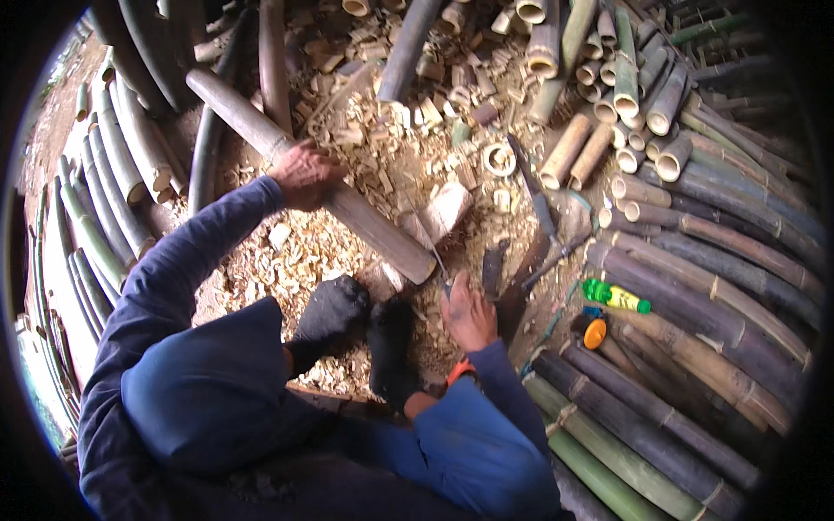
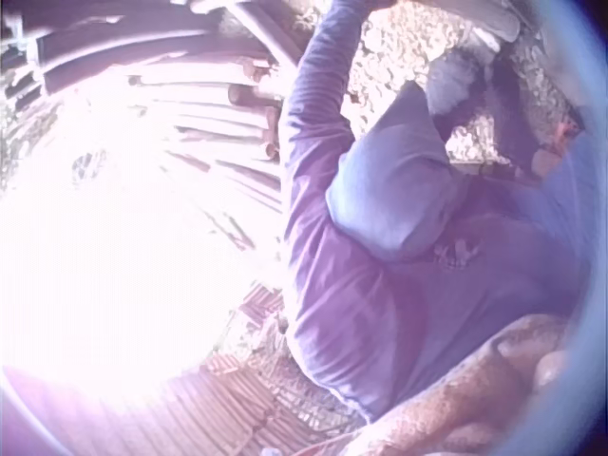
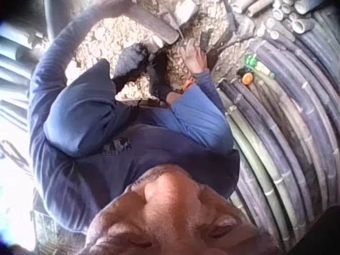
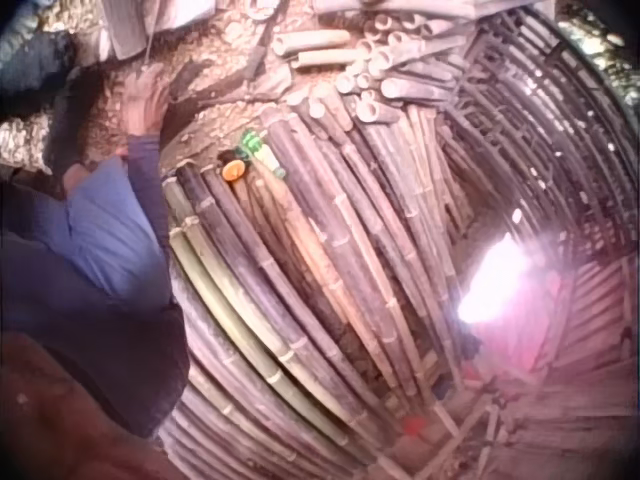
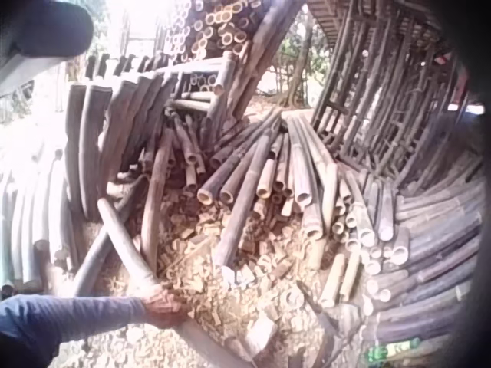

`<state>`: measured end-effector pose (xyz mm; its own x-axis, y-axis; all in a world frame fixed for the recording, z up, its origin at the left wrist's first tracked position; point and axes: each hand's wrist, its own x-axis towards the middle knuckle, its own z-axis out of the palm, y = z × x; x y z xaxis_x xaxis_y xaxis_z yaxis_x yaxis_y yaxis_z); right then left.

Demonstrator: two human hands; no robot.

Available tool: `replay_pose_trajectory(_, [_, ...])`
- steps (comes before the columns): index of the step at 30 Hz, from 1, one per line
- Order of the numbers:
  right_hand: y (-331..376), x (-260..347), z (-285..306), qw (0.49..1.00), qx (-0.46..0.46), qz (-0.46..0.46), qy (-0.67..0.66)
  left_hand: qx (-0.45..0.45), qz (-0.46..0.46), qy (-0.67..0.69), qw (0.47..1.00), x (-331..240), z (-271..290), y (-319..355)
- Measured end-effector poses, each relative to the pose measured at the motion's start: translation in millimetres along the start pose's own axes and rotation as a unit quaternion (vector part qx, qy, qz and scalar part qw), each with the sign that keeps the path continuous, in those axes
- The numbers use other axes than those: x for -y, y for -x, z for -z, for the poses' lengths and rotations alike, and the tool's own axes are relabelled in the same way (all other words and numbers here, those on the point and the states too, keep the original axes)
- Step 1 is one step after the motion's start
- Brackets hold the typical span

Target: The person sits on the ground and uses a machete to split bamboo poles lengthwise. They repeatedly position each pole on a wooden block, strike it with the machete, and then set the split pieces aside.

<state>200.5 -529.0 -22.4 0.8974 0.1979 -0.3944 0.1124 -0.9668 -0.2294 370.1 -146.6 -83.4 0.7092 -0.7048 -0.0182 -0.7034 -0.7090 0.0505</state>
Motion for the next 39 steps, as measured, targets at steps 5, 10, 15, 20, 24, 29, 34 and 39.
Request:
replay_pose_trajectory(5, [15,50,78,0.984,-0.079,0.030,-0.155,-0.086,-0.003,0.030,0.996,-11,12,3])
replay_pose_trajectory(10, [7,-9,-10,0.999,0.025,-0.040,0.003,-0.180,-0.022,0.018,0.983,-14,-12,8])
replay_pose_trajectory(15, [13,44,72,0.987,-0.048,0.011,-0.154,-0.122,0.018,0.006,0.992,-17,-5,16])
replay_pose_trajectory(20, [12,28,33,0.971,-0.147,0.092,-0.162,-0.144,0.031,-0.018,0.989,-16,-9,21])
replay_pose_trajectory(24, [8,21,35,0.995,0.039,-0.034,-0.084,-0.099,0.026,-0.011,0.995,-22,-6,24])
replay_pose_trajectory(29, [13,56,78,0.970,-0.108,0.048,-0.213,0.093,0.026,0.018,0.995,-11,23,2])
replay_pose_trajectory(34, [15,0,-3,0.998,0.019,-0.059,0.033,0.098,0.007,0.078,0.992,-19,22,-19])
replay_pose_trajectory(39, [19,47,79,0.988,-0.042,0.009,-0.146,-0.045,-0.018,0.049,0.998,-21,14,-11])
